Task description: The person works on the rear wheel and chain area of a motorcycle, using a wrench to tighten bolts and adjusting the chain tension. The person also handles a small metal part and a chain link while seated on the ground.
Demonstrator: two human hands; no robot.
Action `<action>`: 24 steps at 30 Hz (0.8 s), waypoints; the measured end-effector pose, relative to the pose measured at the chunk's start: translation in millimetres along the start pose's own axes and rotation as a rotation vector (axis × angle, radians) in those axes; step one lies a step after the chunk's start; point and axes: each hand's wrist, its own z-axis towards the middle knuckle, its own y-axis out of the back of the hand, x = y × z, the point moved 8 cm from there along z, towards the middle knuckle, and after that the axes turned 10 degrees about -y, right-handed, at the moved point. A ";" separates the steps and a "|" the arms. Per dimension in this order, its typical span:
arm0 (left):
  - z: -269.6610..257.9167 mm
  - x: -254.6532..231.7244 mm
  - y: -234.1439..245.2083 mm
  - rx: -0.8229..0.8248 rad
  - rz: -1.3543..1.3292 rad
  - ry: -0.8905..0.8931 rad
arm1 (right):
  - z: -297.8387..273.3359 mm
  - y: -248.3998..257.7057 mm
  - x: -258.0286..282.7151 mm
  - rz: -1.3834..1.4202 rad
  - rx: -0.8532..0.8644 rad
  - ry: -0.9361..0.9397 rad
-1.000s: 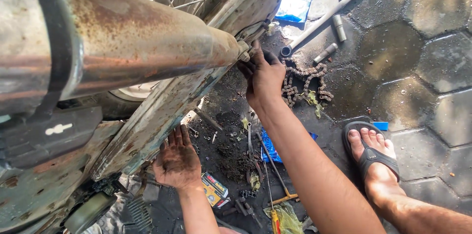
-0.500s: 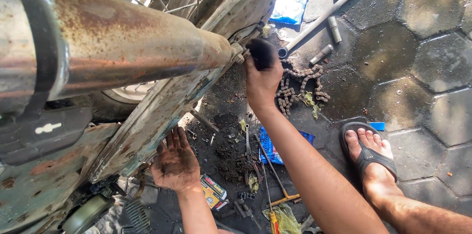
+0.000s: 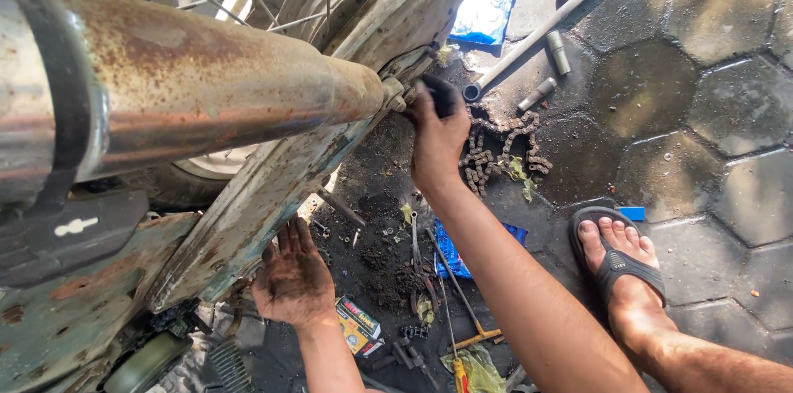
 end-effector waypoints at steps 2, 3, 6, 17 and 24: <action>1.1 0.9 -3.5 -0.001 -0.010 0.000 | 13.0 2.0 24.7 -0.027 -0.031 0.054; 0.7 0.5 -4.4 -0.006 -0.016 0.000 | 17.8 4.6 38.0 -0.055 -0.061 0.103; 3.8 1.7 9.6 -0.005 -0.051 0.007 | 48.8 -4.1 64.9 -0.132 0.219 0.199; 3.2 6.8 8.2 -0.017 -0.029 0.002 | 37.7 -10.4 88.5 -0.568 0.106 0.413; 13.0 3.9 14.7 -0.141 -0.004 -0.043 | 54.6 6.0 53.7 -0.560 0.085 0.459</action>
